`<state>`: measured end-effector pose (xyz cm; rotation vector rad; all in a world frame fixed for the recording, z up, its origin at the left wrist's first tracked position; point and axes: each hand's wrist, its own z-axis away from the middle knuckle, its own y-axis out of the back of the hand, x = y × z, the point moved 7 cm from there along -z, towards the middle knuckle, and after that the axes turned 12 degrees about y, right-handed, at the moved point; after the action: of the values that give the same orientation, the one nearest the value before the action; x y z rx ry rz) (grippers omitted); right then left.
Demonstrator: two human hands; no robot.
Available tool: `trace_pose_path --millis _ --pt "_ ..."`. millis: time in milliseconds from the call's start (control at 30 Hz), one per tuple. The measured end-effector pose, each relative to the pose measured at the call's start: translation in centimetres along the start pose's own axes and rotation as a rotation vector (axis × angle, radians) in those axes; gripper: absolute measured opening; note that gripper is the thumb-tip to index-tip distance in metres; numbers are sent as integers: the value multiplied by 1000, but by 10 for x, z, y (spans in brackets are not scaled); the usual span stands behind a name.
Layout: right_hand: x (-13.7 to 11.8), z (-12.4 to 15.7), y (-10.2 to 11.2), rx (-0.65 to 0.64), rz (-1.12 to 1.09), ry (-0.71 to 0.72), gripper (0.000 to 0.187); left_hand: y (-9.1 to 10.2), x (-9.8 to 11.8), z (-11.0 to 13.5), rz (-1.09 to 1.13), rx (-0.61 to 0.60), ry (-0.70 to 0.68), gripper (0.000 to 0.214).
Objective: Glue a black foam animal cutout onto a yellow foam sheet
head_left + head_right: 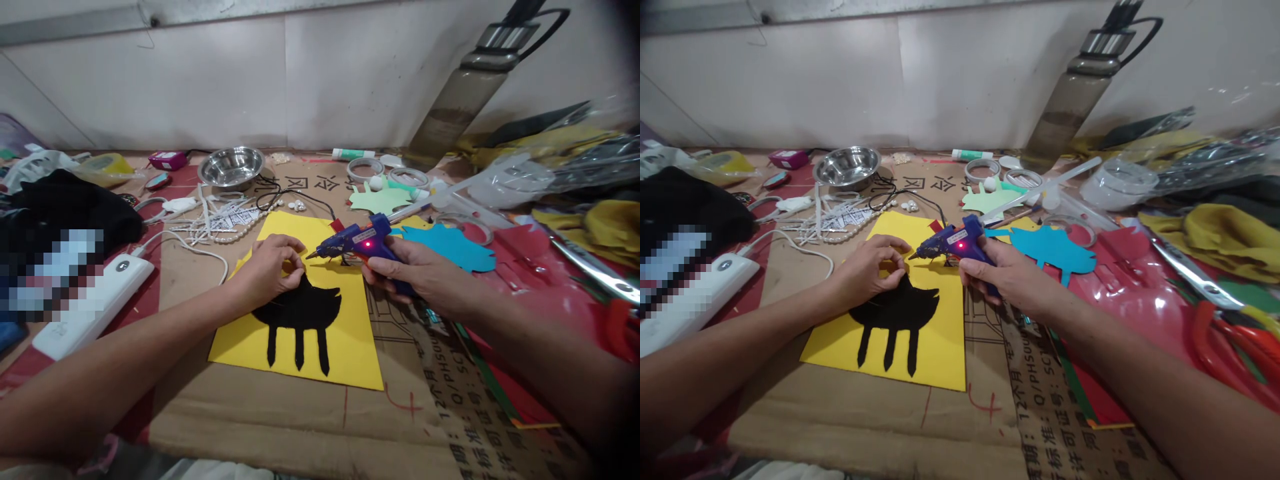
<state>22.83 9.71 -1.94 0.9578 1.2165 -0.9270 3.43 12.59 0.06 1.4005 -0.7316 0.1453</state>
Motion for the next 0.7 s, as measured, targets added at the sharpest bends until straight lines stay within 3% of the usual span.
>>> trace_pose_path --millis 700 --pt "-9 2 -3 -55 64 -36 39 0 -1 4 -43 -23 -80 9"
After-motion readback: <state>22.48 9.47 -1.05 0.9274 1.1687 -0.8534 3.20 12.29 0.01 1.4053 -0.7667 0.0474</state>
